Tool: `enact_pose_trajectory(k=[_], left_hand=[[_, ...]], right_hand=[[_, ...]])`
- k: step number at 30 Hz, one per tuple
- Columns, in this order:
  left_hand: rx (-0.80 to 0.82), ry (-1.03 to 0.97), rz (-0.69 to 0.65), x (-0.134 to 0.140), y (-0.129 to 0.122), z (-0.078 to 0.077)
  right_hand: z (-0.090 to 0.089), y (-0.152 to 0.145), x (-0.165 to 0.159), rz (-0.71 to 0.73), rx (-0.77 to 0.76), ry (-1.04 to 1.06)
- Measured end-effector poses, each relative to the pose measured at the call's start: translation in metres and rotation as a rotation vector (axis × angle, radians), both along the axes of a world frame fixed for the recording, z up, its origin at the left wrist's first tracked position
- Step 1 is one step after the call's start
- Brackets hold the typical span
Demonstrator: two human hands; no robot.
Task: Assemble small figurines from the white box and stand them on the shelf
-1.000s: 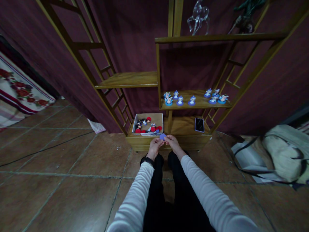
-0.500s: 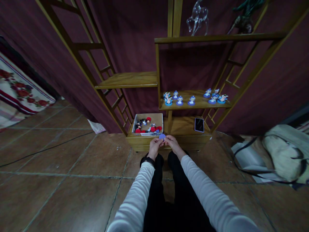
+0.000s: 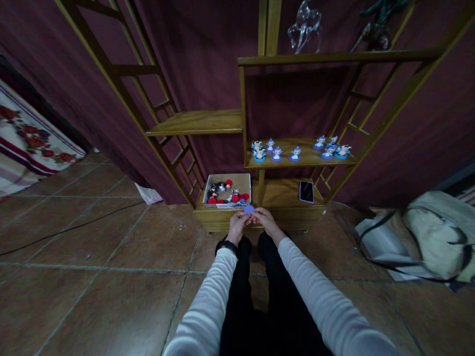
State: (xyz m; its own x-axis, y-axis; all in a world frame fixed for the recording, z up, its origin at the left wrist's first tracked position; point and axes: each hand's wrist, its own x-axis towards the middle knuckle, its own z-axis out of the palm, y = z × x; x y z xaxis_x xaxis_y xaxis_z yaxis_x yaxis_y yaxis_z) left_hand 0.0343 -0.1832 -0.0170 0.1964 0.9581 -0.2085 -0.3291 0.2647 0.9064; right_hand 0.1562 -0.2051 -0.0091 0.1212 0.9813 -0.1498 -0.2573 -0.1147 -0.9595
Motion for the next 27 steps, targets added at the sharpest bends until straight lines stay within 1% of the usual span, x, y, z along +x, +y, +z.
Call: enact_pose_trajectory(k=[4,9,15,21,27], left_hand=[[-0.019,-0.034,-0.018,-0.0015,-0.0006,0.0015],[-0.026,-0.065,-0.031,-0.0030,-0.0014,0.0023],[0.028,-0.069,-0.016,-0.0011,0.0001,-0.0013],[0.074,-0.005,0.042,0.0007,-0.0002,-0.0032],[0.131,0.090,0.094,0.0026,-0.0035,0.0005]], right_hand=[[0.0019,-0.0008,0.0001,0.002,0.004,0.009],[-0.0013,0.0004,0.0004,-0.019,0.005,0.037],[-0.0007,0.0006,0.0008,-0.025,0.003,0.048],[0.0051,-0.0004,-0.0001,-0.047,-0.033,0.048],[0.0038,-0.0002,0.0003,-0.065,-0.048,0.055]])
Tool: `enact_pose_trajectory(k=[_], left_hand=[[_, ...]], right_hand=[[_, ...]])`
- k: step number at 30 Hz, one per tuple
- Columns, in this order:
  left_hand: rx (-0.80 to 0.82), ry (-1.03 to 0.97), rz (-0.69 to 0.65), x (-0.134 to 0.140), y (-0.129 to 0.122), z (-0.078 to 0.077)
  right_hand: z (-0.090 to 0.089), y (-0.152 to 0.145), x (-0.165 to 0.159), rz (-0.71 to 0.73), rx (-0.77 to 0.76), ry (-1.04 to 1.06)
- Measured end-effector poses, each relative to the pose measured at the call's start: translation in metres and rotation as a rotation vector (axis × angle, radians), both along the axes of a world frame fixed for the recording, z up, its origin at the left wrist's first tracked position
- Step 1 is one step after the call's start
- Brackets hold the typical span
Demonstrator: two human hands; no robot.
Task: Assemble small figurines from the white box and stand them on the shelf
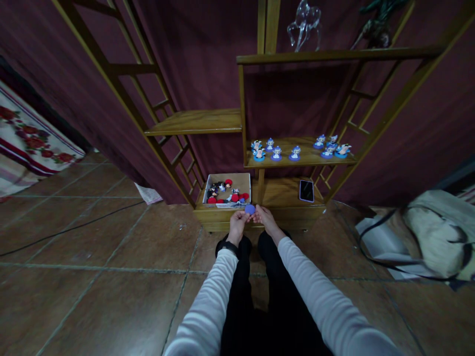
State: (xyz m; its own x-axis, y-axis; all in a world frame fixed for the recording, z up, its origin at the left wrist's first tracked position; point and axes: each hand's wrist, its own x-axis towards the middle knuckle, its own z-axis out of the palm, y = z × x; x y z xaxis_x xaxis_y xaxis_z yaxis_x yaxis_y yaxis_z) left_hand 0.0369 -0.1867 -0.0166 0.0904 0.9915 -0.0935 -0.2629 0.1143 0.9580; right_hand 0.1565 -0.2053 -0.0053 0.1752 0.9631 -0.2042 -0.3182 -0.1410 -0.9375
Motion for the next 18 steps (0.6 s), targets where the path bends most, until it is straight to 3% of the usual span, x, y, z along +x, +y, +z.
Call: enact_pose_trajectory(k=[10,18], left_hand=[[0.201,0.282,0.090,0.005,-0.008,0.001],[0.302,0.472,0.099,0.003,-0.022,0.010]], right_hand=[[-0.010,0.008,0.002,-0.004,-0.052,0.000],[0.000,0.001,0.003,0.033,-0.038,0.067]])
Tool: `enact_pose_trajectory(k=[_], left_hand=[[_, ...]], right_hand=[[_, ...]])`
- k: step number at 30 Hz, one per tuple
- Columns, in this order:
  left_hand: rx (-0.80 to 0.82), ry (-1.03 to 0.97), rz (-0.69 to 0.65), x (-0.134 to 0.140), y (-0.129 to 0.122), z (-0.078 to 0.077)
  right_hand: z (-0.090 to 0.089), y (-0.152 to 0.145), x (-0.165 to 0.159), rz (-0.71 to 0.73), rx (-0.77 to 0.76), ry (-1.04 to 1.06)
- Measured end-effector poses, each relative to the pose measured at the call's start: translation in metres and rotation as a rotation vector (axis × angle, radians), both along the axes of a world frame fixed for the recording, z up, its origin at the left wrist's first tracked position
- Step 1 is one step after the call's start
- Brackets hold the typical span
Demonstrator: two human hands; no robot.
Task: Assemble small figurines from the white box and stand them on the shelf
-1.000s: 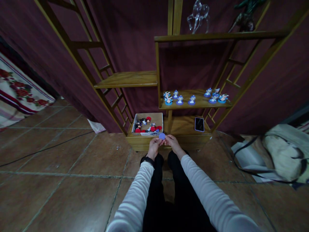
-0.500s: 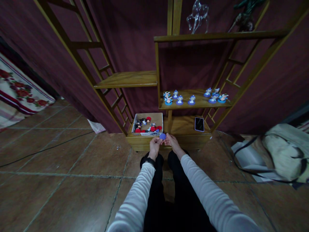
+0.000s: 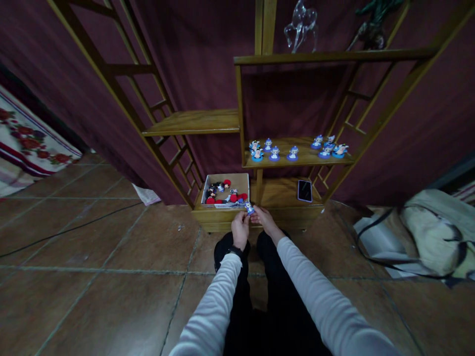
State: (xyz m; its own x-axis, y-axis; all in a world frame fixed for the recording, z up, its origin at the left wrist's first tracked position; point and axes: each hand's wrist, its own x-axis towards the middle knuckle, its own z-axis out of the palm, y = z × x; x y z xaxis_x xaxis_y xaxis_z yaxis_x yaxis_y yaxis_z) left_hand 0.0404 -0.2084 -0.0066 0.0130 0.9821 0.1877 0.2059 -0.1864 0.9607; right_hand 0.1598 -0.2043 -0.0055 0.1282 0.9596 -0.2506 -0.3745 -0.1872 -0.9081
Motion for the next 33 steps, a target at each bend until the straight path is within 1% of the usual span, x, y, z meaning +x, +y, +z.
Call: enact_pose_trajectory(k=[5,9,13,17,21,24,26,30,33], left_hand=[[-0.058,-0.017,0.018,0.0000,0.0021,0.0012],[-0.044,-0.020,0.042,0.0006,0.0030,0.0000],[-0.024,-0.016,0.037,0.0008,0.0028,0.0000],[-0.010,0.007,0.033,0.0008,0.0023,0.0007],[-0.036,-0.091,0.007,0.0018,0.0010,0.0038],[-0.048,-0.184,0.011,0.0033,0.0002,0.0064],[-0.054,-0.205,0.003,0.0040,0.0006,0.0067],[-0.044,-0.160,-0.051,0.0036,0.0041,0.0031],[-0.032,-0.129,-0.055,0.0029,0.0075,-0.0007]], right_hand=[[0.0021,-0.0017,-0.0003,-0.006,0.024,0.066],[0.0015,-0.0019,-0.0004,-0.013,0.025,0.097],[-0.0002,-0.0034,-0.0002,0.008,0.079,0.106],[-0.0019,-0.0040,0.0000,-0.001,0.124,0.096],[-0.0011,-0.0038,-0.0002,-0.028,0.140,0.098],[0.0014,-0.0042,-0.0004,-0.052,0.128,0.101],[0.0029,-0.0047,-0.0004,-0.066,0.118,0.105],[0.0019,-0.0054,0.0000,-0.084,0.108,0.092],[-0.0009,-0.0053,0.0006,-0.075,0.119,0.075]])
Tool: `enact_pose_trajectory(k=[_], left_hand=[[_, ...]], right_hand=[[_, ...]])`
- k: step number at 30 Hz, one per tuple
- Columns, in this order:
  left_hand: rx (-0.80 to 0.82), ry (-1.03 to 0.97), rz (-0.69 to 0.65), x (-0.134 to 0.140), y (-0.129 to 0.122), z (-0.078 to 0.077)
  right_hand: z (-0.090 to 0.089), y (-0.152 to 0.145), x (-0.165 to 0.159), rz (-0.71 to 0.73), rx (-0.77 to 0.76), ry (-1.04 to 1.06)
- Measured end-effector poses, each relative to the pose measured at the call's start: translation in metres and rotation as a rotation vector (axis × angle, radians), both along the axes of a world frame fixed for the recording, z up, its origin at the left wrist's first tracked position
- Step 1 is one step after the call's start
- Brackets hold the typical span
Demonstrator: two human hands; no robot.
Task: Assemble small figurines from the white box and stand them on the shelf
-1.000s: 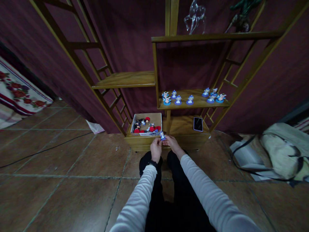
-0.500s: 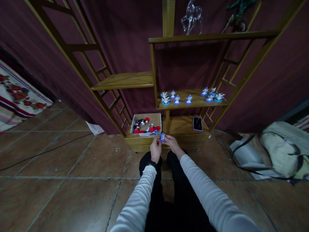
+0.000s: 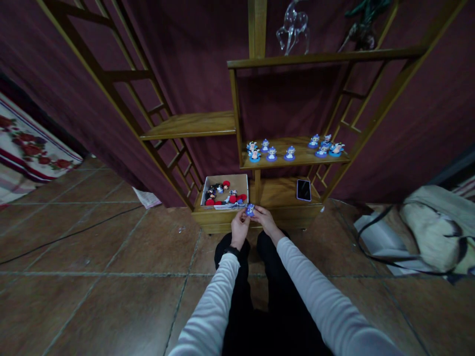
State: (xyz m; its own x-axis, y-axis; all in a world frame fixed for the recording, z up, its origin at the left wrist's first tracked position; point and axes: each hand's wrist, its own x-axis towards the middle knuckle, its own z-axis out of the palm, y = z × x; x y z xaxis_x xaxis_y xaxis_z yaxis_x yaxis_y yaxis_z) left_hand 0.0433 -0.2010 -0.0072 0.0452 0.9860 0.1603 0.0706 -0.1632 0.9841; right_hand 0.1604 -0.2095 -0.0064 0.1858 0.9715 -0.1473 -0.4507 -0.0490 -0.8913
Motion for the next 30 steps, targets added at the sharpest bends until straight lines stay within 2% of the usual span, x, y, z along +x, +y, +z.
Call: enact_pose_trajectory(k=[9,21,30], left_hand=[[-0.106,-0.164,-0.013,-0.001,0.005,-0.002],[-0.247,-0.359,-0.090,-0.004,0.009,-0.004],[-0.315,-0.472,-0.082,-0.006,0.011,-0.007]], right_hand=[[0.001,0.001,0.001,0.054,-0.040,0.028],[-0.003,0.002,0.000,0.077,-0.010,-0.015],[-0.007,0.002,0.000,0.090,-0.001,0.006]])
